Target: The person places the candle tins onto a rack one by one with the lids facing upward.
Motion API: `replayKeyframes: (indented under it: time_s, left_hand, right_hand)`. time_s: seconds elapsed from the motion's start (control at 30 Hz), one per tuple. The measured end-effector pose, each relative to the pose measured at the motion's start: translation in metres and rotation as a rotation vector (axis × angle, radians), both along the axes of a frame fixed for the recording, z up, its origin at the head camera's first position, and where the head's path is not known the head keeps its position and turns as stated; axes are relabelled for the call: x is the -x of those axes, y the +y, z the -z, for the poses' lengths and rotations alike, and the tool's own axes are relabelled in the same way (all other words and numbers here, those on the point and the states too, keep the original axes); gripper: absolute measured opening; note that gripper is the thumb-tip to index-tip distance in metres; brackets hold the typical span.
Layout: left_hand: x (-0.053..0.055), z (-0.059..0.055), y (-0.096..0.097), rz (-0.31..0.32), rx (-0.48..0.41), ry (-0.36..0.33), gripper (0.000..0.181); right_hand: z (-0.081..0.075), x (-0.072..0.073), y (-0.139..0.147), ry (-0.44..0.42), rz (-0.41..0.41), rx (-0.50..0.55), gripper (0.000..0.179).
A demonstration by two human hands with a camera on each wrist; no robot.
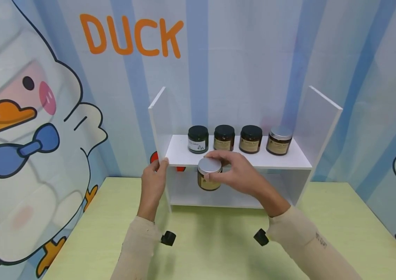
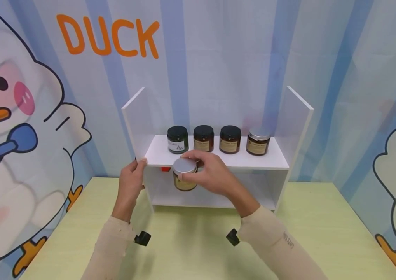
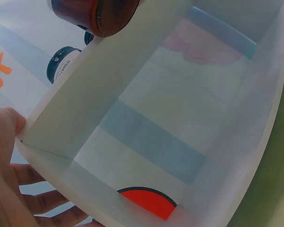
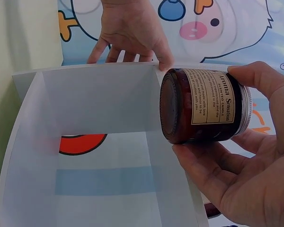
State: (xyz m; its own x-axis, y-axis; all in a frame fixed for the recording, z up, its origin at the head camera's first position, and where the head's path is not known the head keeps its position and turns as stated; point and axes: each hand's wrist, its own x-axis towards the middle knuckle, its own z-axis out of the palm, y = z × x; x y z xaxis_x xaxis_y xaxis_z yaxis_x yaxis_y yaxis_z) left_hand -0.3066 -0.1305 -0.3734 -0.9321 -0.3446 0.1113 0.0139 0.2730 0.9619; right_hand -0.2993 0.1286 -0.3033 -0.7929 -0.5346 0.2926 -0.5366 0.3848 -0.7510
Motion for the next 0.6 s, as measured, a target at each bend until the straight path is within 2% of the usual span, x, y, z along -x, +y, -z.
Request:
replayKeyframes:
  time_s: [0.33,0.6]
  left_hand:
    - [0.001,0.002,0.001,0.005,0.001,0.01,0.054]
    - [0.001,0.0,0.002,0.001,-0.009,-0.023,0.06]
  right_hand:
    - [-0.009,0.004,0.0,-0.011,0.026,-0.006,0.047]
    - [-0.014,0.007,-0.001,-0.006,0.016,0.027,0.048]
